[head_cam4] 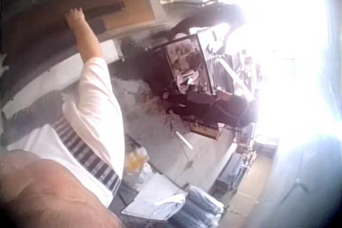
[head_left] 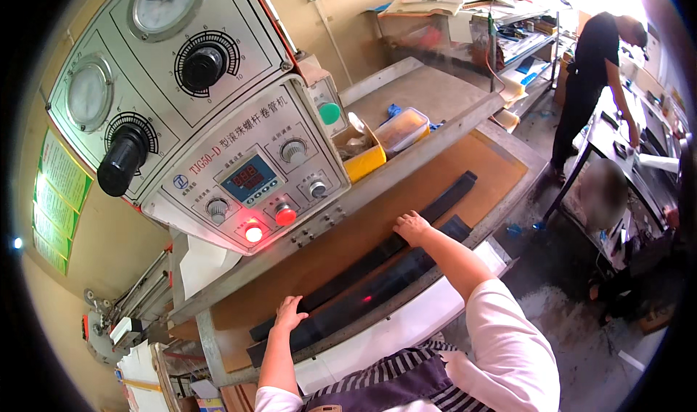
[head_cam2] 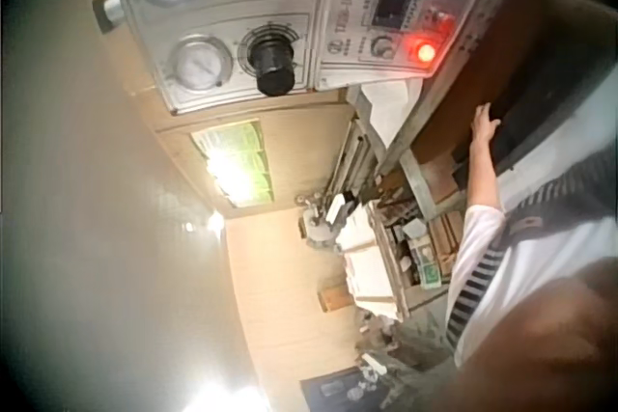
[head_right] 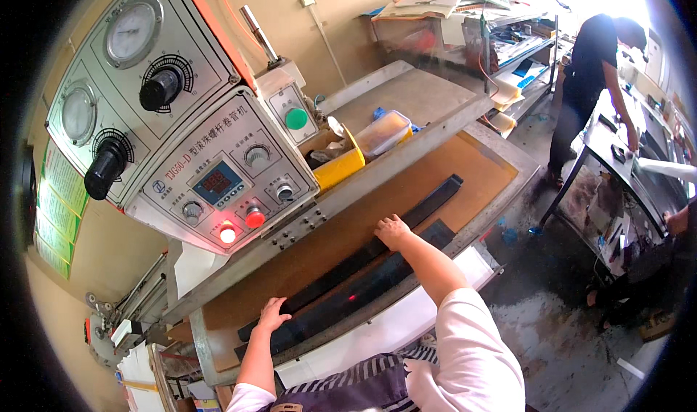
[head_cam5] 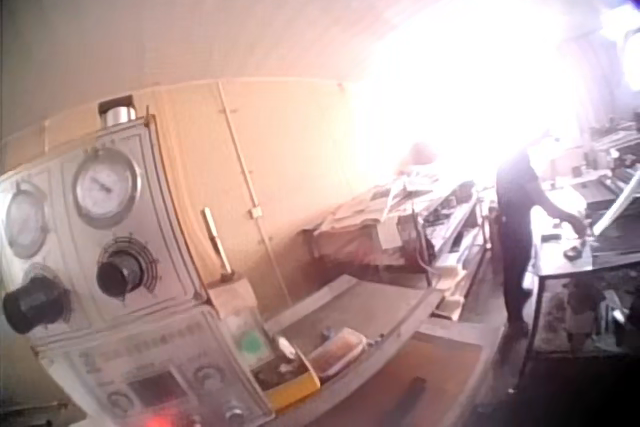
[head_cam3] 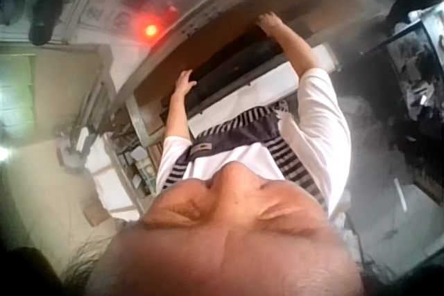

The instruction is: The person marks long dark strips on a table, then carries one to a machine to feed it through rollers. They remove the processed strip, place it on a table, and gather white protective sheets. Finally, they pack the strips into a plastic bag and retrieve a stack of black rectangular items from a box.

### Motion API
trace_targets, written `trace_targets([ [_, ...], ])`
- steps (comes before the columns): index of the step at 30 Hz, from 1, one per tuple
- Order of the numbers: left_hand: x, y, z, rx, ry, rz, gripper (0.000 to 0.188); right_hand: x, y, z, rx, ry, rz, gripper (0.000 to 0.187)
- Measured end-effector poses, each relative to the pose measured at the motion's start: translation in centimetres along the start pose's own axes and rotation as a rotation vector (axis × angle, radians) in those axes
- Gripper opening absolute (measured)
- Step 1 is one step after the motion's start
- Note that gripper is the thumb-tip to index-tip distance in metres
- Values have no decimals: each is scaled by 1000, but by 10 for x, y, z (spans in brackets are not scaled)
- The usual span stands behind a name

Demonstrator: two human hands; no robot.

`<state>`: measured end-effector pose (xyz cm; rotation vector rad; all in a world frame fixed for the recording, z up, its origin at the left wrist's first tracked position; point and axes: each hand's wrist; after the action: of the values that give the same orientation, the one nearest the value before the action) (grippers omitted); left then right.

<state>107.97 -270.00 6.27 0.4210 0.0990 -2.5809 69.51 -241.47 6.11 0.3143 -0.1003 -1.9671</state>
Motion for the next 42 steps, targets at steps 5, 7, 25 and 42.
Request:
trace_targets([
  [5, -13, -4, 3, -32, -160, -6, 69, -6, -6, 6, 82, -78, -18, 45],
  [7, -31, -9, 15, -144, -312, -19, 58, -24, -8, 25, 201, -162, 18, 40],
  [25, -71, -16, -17, 75, -179, 4, 68, -63, 1, -14, 42, -2, 67, 57],
  [42, -45, -31, 59, -68, 153, 89, 56, -42, -15, 46, 78, 85, 136, 48],
])
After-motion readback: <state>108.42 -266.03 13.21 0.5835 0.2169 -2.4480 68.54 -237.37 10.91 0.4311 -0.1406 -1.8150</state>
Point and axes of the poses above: each hand's wrist, its own x-axis towards the middle knuckle, its own z-axis out of the back of the hand, y = z × x, and after that the axes turned 14 degrees about x, right-handed
